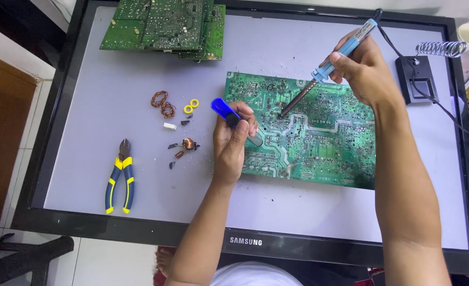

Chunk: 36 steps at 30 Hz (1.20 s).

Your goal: Using a soldering iron to melt solder and a manual desoldering pump to remove it from a printed circuit board.

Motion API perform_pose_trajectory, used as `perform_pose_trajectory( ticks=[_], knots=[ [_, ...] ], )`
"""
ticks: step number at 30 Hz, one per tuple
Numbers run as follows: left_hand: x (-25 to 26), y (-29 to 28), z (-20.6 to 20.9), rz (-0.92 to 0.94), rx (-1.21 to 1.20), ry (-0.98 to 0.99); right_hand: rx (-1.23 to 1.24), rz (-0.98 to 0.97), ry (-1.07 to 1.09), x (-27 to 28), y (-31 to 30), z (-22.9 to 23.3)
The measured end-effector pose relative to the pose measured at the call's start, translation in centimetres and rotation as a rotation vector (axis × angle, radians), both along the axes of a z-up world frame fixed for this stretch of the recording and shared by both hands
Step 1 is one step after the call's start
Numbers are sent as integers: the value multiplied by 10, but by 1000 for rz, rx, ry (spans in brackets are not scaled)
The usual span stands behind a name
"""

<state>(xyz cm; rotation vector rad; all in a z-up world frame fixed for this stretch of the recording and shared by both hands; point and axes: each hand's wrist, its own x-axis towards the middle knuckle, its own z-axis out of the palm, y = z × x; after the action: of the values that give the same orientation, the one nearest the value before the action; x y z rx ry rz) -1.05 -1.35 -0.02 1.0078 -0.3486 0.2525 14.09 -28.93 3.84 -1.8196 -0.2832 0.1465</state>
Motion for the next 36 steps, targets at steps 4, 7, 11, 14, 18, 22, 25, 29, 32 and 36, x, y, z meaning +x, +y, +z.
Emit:
perform_pose_trajectory(
  ticks=[4,7,11,14,18,22,25,29,32,36],
  knots=[
    [0,-1,1,10,16,3,57,187,38,15,-16,2],
    [0,0,-1,5,7,13,132,335,44,16,-14,13],
    [0,0,-2,0,3,9,-39,392,-17,1,2,34],
    [1,2,0,16,-1,1,-86,303,-117,-14,10,36],
    [2,2,-1,24,-24,-2,-24,129,-170,-32,4,26],
    [1,0,-2,31,-5,3,24,76,-197,-44,-3,9],
    [0,0,-2,31,-2,33,118,-26,-193,-49,-8,-6],
    [4,0,-8,52,32,14,195,-69,-203,-54,-20,-33],
    [5,-1,-10,65,68,-2,275,-127,-210,-59,-25,-49],
    [6,-1,-13,67,61,-1,382,-236,-179,-70,-37,-67]
  ],
)
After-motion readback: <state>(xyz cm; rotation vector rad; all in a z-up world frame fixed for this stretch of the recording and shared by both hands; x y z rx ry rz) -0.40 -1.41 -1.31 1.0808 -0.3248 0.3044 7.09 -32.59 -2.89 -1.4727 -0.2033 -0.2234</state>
